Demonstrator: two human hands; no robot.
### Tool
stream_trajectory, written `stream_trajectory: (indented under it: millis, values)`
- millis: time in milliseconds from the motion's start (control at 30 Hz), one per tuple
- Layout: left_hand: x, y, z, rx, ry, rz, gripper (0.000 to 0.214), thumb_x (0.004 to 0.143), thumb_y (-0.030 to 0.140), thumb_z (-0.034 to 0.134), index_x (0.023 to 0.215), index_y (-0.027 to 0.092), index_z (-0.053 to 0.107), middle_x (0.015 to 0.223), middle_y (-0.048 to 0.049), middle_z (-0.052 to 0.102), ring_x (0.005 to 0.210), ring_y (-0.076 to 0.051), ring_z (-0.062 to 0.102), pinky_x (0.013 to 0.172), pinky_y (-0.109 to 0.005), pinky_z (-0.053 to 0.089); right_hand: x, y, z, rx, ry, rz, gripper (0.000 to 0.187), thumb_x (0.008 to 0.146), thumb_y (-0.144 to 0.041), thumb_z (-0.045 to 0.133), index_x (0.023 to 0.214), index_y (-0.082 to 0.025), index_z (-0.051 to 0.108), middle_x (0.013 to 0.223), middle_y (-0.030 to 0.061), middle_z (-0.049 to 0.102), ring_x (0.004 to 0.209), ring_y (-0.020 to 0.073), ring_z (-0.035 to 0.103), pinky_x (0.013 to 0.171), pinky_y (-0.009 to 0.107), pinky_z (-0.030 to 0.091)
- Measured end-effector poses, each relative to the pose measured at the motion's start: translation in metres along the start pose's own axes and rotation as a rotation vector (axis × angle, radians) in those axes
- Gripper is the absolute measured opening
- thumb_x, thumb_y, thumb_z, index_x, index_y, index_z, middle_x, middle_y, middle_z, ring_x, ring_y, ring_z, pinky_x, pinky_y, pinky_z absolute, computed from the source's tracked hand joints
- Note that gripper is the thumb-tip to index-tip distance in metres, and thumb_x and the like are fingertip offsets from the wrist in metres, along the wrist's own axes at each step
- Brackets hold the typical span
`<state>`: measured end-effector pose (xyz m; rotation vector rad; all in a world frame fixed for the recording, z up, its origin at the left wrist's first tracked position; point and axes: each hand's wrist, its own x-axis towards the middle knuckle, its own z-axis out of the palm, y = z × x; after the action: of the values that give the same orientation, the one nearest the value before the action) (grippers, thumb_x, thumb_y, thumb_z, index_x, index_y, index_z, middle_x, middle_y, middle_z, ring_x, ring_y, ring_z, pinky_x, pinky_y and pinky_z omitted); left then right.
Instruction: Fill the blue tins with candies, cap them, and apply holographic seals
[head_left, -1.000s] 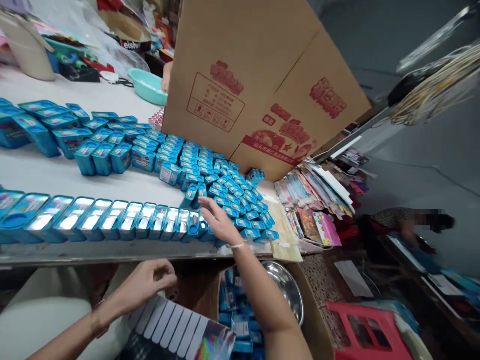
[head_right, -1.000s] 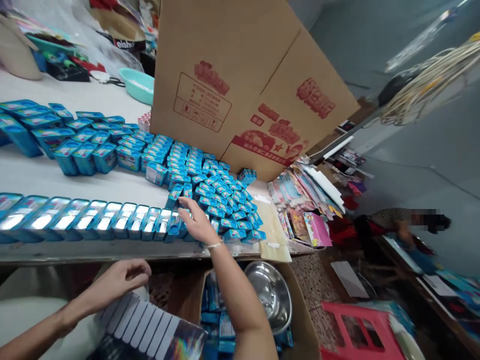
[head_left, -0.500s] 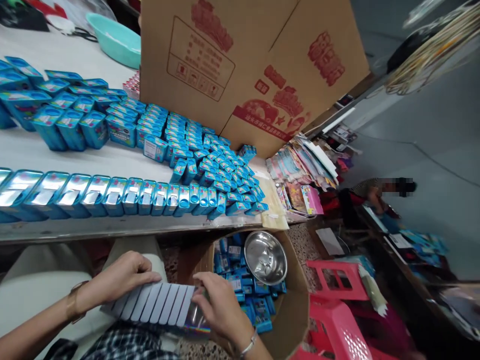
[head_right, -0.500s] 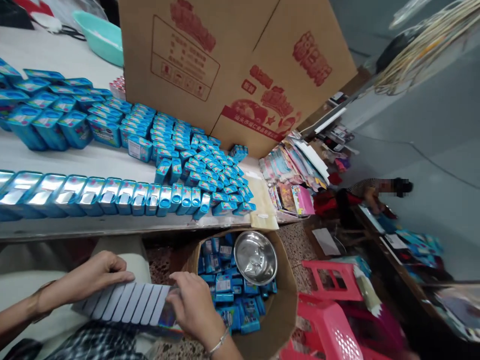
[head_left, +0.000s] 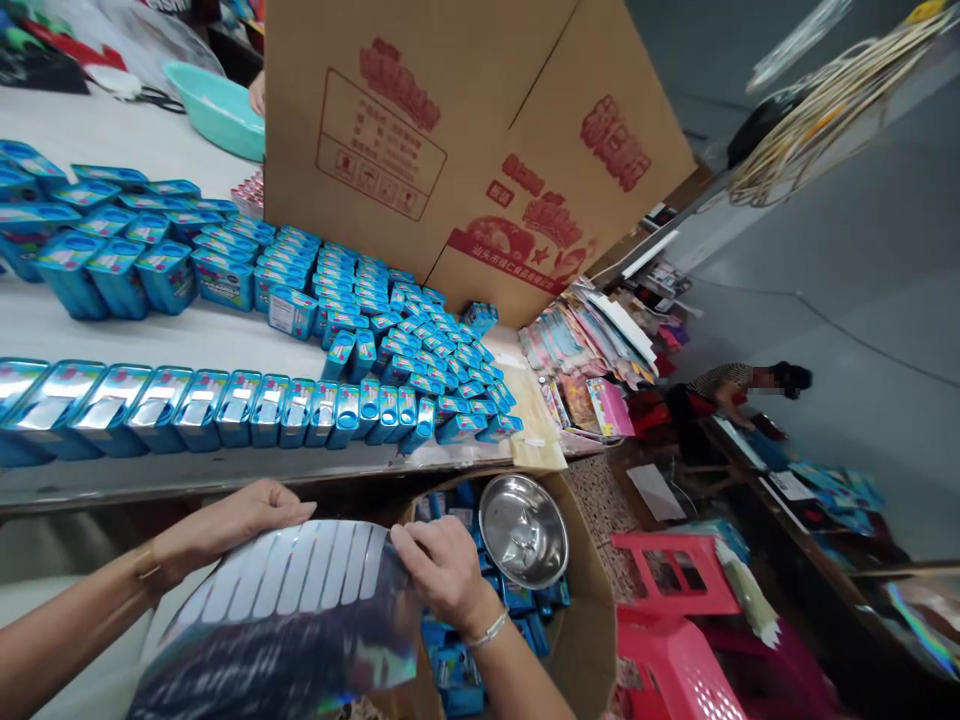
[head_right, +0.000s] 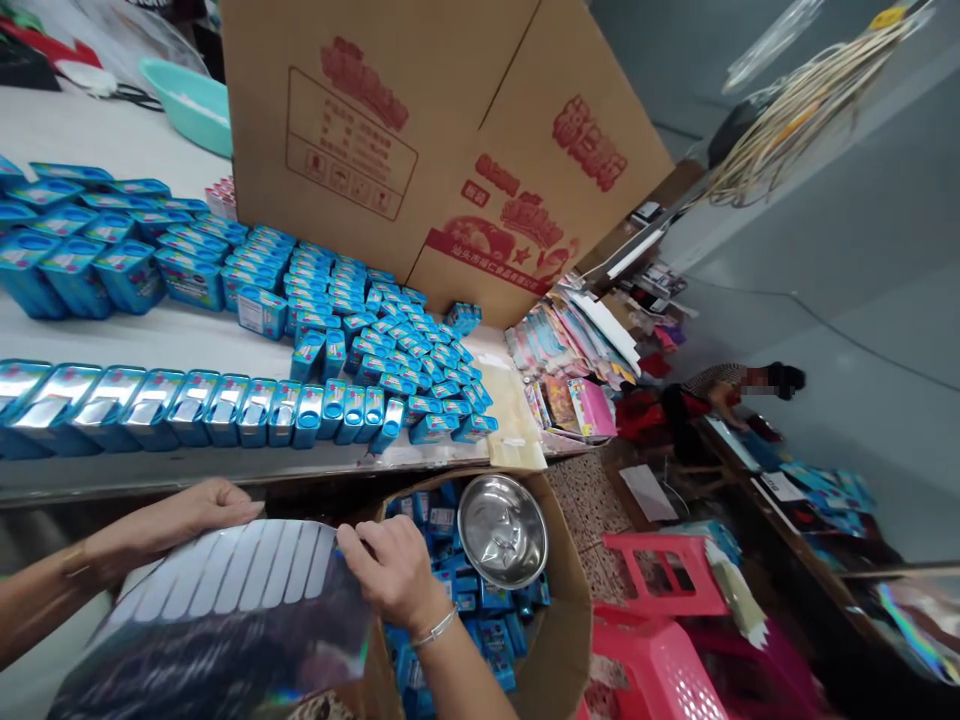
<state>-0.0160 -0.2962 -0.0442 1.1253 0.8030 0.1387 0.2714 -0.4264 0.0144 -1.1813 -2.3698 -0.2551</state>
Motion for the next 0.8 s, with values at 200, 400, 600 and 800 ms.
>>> stream_trajectory:
  millis: [200,400,600,800]
  values:
    - [0.008,0.009,0.004,-0.114,-0.05,-0.001,0.055,0.071,0.056,0.072,0.046,0.02,0.039,0.043,0.0058,0.029,0.042,-0.006,0.014,0.046,-0.028,0.007,0.014,0.017,-0.018,-0.054,-0.003,-0.1,0.044,0.09,-0.01,0.059,0.133,-0.016,0.055,0.09,0.0072,0.072,0.076,0.019,0.06,0.062,0.035,0.044]
    - [0.006,0.026,0.011,-0.137,-0.034,-0.001,0.059,0.073,0.064,0.068,0.047,0.02,0.038,0.041,0.0077,0.027,0.04,-0.004,0.013,0.046,-0.026,0.005,0.021,0.029,-0.028,-0.119,-0.031,-0.141,0.038,0.09,-0.012,0.06,0.128,-0.016,0.06,0.086,0.006,0.07,0.074,0.0178,0.06,0.062,0.034,0.044]
    - [0.013,0.023,0.011,-0.218,-0.076,0.019,0.054,0.074,0.057,0.072,0.047,0.018,0.045,0.041,0.0066,0.032,0.041,-0.005,0.015,0.045,-0.026,0.007,0.023,0.036,-0.034,-0.133,-0.052,-0.167,0.039,0.092,-0.011,0.056,0.129,-0.023,0.059,0.097,0.0073,0.071,0.079,0.0173,0.062,0.064,0.034,0.045]
    - [0.019,0.024,0.014,-0.282,-0.053,0.002,0.054,0.073,0.059,0.072,0.048,0.015,0.055,0.041,0.004,0.042,0.039,-0.005,0.023,0.045,-0.025,0.009,0.03,0.038,-0.027,-0.077,-0.034,-0.05,0.033,0.089,-0.008,0.054,0.116,-0.025,0.062,0.101,0.0064,0.07,0.083,0.0178,0.059,0.07,0.034,0.043]
